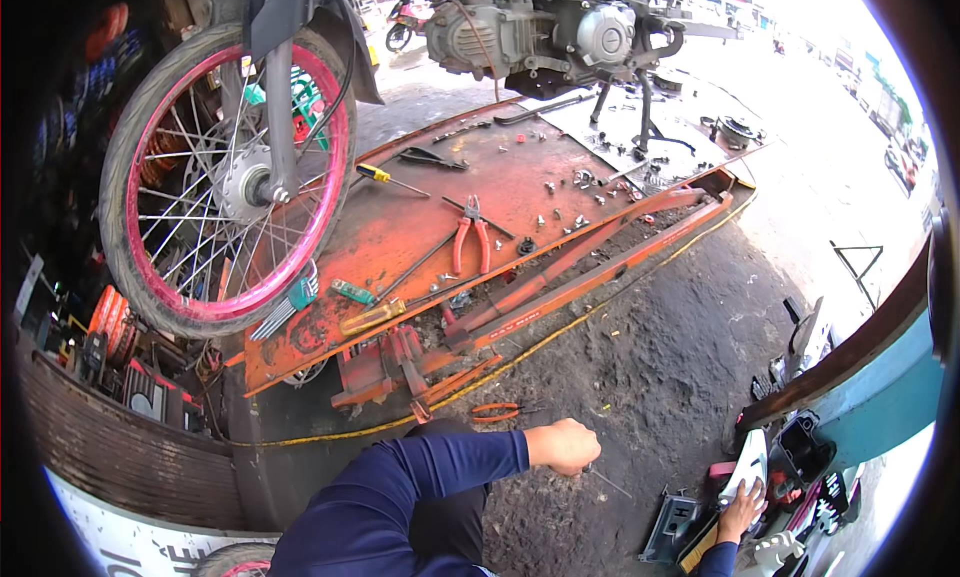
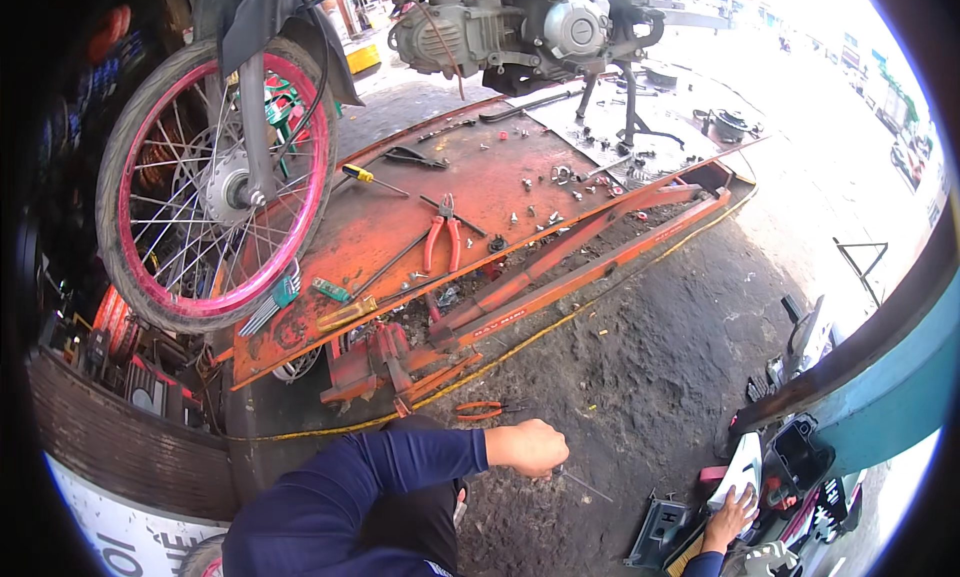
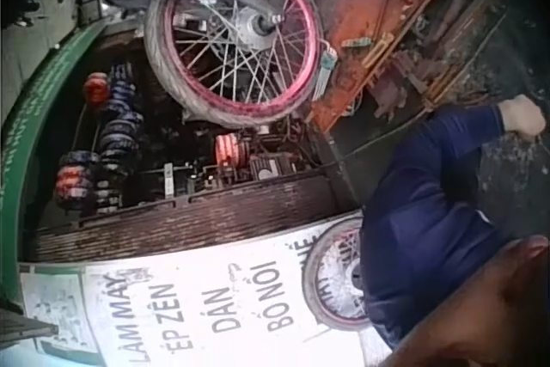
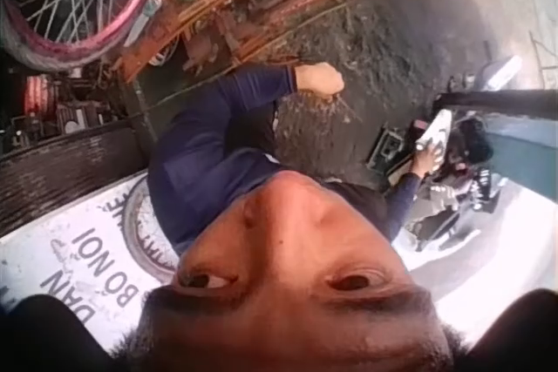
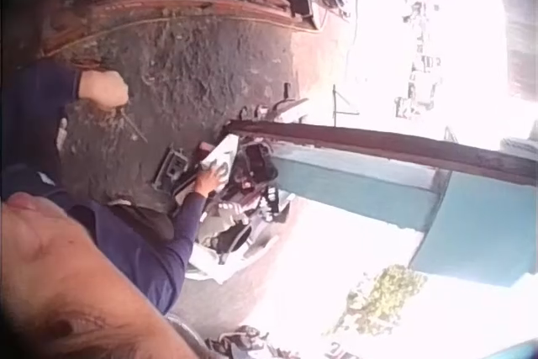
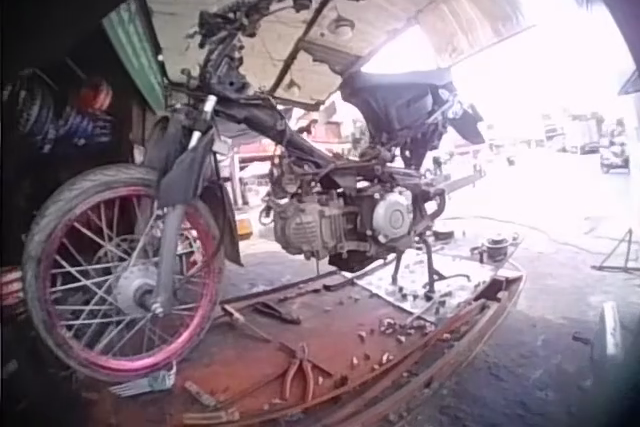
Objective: Removing screws and disassembling the air filter housing of a motorcycle using a screwdriver.
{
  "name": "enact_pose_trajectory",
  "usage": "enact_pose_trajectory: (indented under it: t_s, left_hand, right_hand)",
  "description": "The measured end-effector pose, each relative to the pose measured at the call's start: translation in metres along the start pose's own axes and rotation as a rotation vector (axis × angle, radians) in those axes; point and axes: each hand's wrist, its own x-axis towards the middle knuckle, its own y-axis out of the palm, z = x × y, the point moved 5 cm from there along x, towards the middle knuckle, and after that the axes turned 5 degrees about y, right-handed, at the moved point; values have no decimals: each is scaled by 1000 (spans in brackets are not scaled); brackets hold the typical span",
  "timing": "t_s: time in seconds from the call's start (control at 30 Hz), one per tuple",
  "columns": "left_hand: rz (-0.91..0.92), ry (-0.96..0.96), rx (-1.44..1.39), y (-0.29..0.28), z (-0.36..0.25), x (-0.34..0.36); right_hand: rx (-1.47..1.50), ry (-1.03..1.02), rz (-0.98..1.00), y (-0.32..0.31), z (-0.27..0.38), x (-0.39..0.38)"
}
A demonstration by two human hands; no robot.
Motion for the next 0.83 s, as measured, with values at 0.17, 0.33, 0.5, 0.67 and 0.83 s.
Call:
enact_pose_trajectory:
  t_s: [0.17, 0.33, 0.5, 0.67, 0.83]
  left_hand:
    - [-21, 43, 34, -2, -6, 3]
    - [-20, 92, 41, 2, -14, 14]
    - [-175, 120, -3, -3, -10, 5]
    - [-652, 227, -281, 0, -26, 19]
    - [-861, 237, -509, -22, -75, -12]
  right_hand:
    - [-140, 68, 104, 40, -29, 12]
    - [-142, 115, 44, 46, -55, 0]
    - [364, -17, 66, -44, 31, -8]
    - [1094, -440, 831, -149, 166, -36]
    - [1820, 223, 1137, -181, 228, -92]
